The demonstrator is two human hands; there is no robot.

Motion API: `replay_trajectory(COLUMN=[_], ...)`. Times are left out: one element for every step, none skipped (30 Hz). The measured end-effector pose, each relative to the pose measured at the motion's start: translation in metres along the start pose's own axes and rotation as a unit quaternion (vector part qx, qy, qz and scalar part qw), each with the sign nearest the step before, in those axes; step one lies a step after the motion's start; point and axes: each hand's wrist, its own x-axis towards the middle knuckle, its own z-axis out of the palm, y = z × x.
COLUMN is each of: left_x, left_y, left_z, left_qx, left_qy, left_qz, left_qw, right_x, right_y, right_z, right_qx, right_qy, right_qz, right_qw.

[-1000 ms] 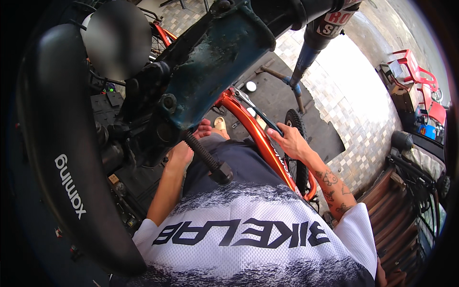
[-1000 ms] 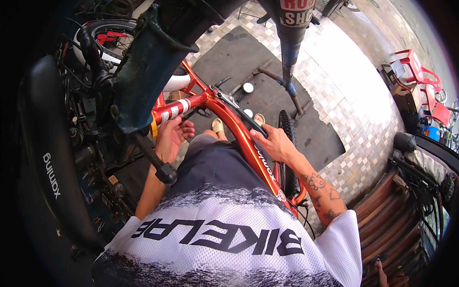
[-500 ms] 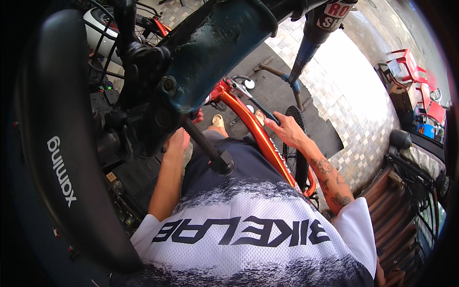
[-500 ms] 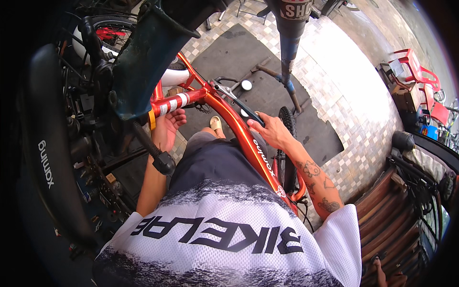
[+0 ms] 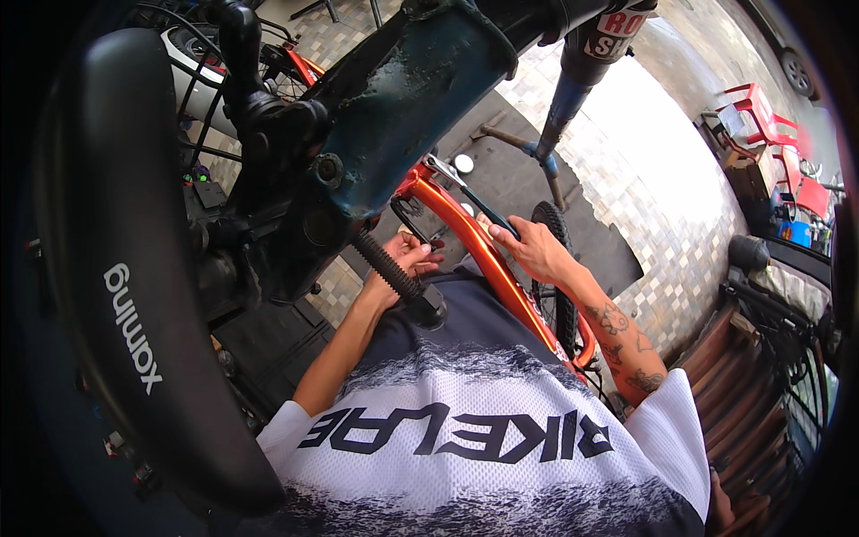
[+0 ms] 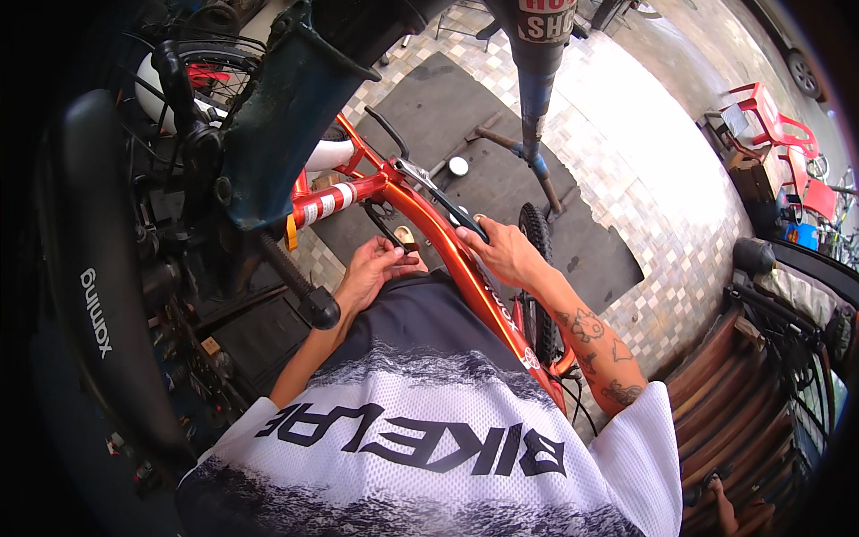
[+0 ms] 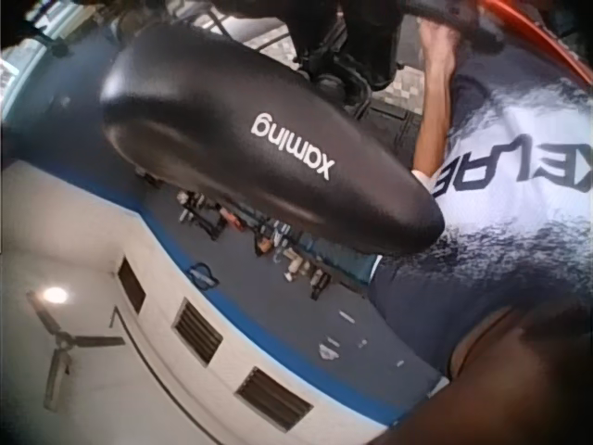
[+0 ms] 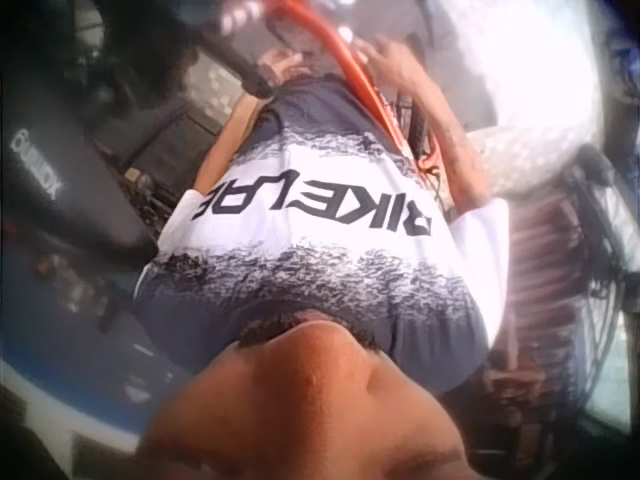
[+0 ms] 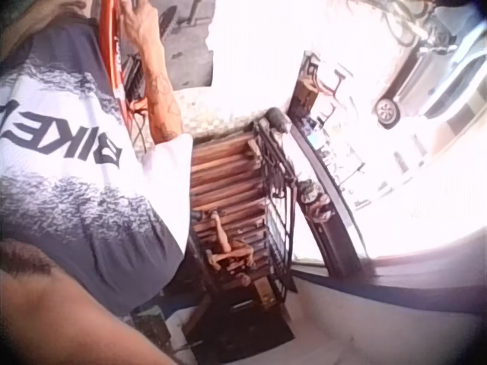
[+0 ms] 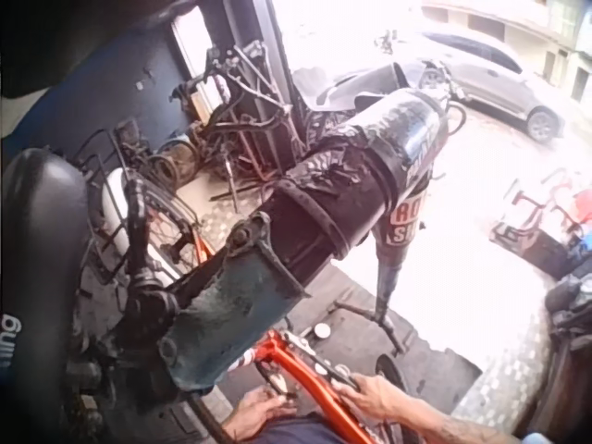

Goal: The person retrieves a tool from a workbench and uses it to adjust the crankset and chainring area of a red bicycle mounted on a repair stand. The person repeatedly tightens bolts and inspects the crankset and chainring, then removes the chainring and places it on the workbench.

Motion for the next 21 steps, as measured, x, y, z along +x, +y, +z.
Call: replay_trajectory(left_x=[0.013, 0.030, 0.045, 0.059, 0.073, 0.083, 0.092, 0.095, 0.088, 0.077, 0.064, 0.045, 0.023, 0.008, 0.000, -0.002, 0.007, 0.020, 0.035, 0.049, 0.058], left_y=[-0.006, -0.007, -0.005, 0.000, 0.007, 0.017, 0.031, 0.043, 0.050, 0.060, 0.067, 0.066, 0.060, 0.054, 0.044, 0.033, 0.024, 0.018, 0.016, 0.019, 0.028], left_z=[-0.009, -0.020, -0.032, -0.043, -0.054, -0.062, -0.068, -0.071, -0.073, -0.075, -0.075, -0.073, -0.071, -0.069, -0.064, -0.059, -0.055, -0.052, -0.052, -0.055, -0.063], left_qx=[0.027, 0.057, 0.078, 0.033, -0.020, -0.072, -0.131, -0.190, -0.166, -0.144, -0.121, -0.137, -0.150, -0.163, -0.098, -0.047, -0.019, -0.007, -0.007, -0.033, -0.118], left_qy=[0.003, 0.017, 0.025, 0.026, 0.021, 0.043, 0.079, 0.163, 0.158, 0.174, 0.190, 0.112, 0.034, -0.044, -0.059, -0.071, -0.063, -0.053, -0.083, -0.051, -0.082], left_qz=[0.000, -0.004, -0.001, -0.003, 0.000, -0.015, 0.033, 0.046, 0.099, 0.135, 0.172, 0.166, 0.158, 0.149, 0.093, 0.049, 0.002, -0.034, -0.060, -0.030, -0.018], left_qw=[1.000, 0.998, 0.997, 0.999, 1.000, 0.996, 0.988, 0.967, 0.968, 0.965, 0.959, 0.970, 0.975, 0.974, 0.989, 0.995, 0.998, 0.998, 0.995, 0.998, 0.989], right_x=[-0.002, -0.003, -0.004, -0.006, -0.007, -0.008, -0.009, -0.010, -0.011, -0.011, -0.011, -0.010, -0.009, -0.008, -0.007, -0.006, -0.005, -0.005, -0.005, -0.006, -0.006], right_y=[-0.003, -0.006, -0.010, -0.013, -0.016, -0.020, -0.022, -0.025, -0.027, -0.029, -0.030, -0.030, -0.030, -0.030, -0.029, -0.028, -0.027, -0.026, -0.025, -0.024, -0.024], right_z=[-0.001, -0.002, -0.003, -0.004, -0.004, -0.005, -0.005, -0.006, -0.006, -0.006, -0.006, -0.006, -0.006, -0.007, -0.007, -0.008, -0.008, -0.009, -0.009, -0.010, -0.010], right_qx=[-0.004, -0.009, -0.018, -0.013, -0.012, -0.008, -0.020, -0.030, -0.043, -0.036, -0.031, -0.022, -0.028, -0.031, -0.037, -0.036, -0.039, -0.044, -0.044, -0.046, -0.048], right_qy=[-0.001, -0.002, 0.000, -0.011, -0.018, -0.027, -0.028, -0.031, -0.036, -0.037, -0.037, -0.040, -0.040, -0.042, -0.044, -0.043, -0.043, -0.043, -0.041, -0.038, -0.038], right_qz=[0.004, 0.007, 0.015, 0.016, 0.024, 0.038, 0.033, 0.033, 0.035, 0.037, 0.042, 0.046, 0.045, 0.043, 0.048, 0.037, 0.034, 0.034, 0.024, 0.019, 0.019], right_qw=[1.000, 1.000, 1.000, 1.000, 0.999, 0.999, 0.999, 0.999, 0.998, 0.998, 0.998, 0.998, 0.998, 0.998, 0.997, 0.998, 0.998, 0.998, 0.998, 0.998, 0.998])
